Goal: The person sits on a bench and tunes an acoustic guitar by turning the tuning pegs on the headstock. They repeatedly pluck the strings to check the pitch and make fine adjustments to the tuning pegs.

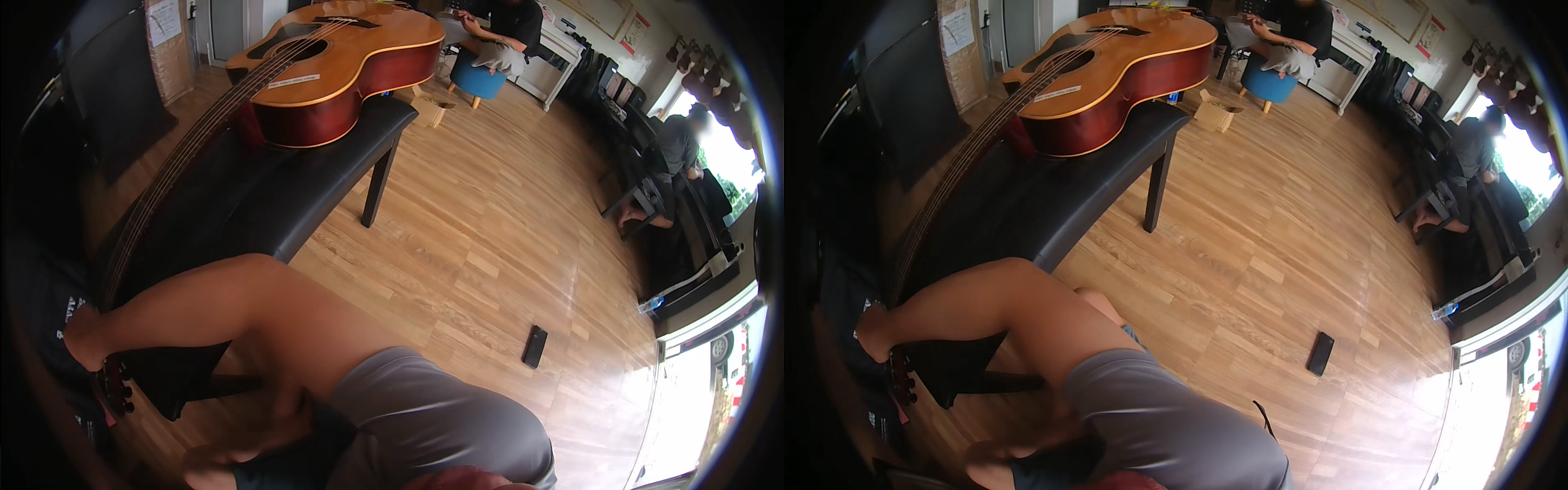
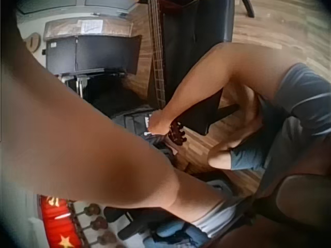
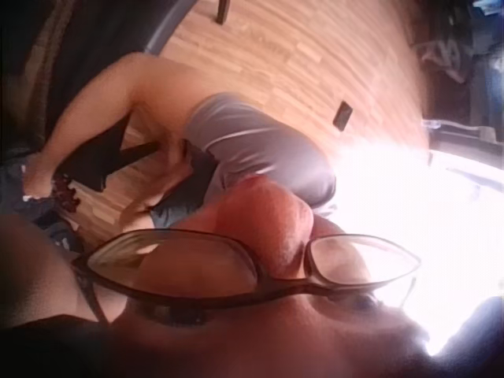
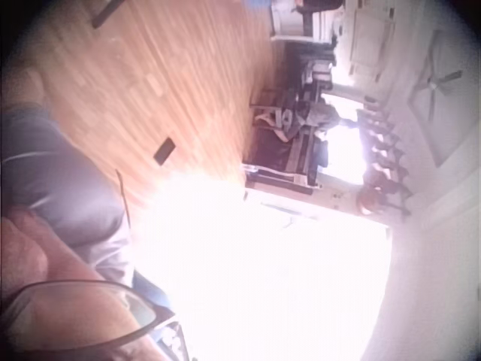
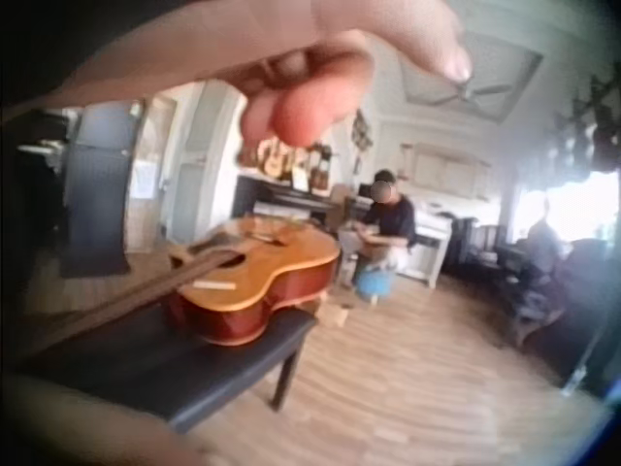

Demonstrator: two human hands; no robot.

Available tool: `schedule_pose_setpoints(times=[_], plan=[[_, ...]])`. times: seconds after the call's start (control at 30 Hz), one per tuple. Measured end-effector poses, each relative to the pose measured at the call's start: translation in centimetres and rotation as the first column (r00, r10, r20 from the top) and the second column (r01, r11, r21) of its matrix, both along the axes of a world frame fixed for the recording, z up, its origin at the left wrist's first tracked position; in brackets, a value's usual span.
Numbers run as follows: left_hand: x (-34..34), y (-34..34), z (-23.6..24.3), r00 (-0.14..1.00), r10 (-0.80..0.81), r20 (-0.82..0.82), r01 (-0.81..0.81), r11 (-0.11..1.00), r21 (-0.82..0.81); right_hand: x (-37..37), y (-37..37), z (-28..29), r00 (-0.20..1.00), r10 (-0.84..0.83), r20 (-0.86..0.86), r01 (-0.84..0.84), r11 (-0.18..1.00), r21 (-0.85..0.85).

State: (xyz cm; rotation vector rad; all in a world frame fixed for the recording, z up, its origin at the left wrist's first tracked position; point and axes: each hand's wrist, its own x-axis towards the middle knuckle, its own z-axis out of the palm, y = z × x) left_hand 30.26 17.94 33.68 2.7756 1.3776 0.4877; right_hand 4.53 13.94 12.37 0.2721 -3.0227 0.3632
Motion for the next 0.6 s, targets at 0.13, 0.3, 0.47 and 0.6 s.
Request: schedule_pose_setpoints(times=[0.13,0.3,0.47,0.6], plan=[[-3.1,-3.2,-0.7,0.996,0.084,-0.003,-0.084,0.996,0.019,1.2,-0.9,1.3,0.998,0.001,-0.064,0.000,1.000,0.009],[-5.1,-4.1,-1.2,0.995,0.097,-0.010,-0.095,0.992,0.083,1.8,-0.2,2.3,1.000,-0.019,0.026,0.017,0.997,0.073],[-5.7,-1.9,0.0,0.994,0.078,-0.078,-0.059,0.974,0.219,2.2,0.0,2.4,0.998,-0.043,0.051,0.040,0.997,0.072],[-5.2,0.9,1.4,0.987,0.031,-0.156,0.027,0.933,0.358,-1.2,2.3,-2.3,0.994,-0.019,-0.112,0.025,0.998,0.058]])
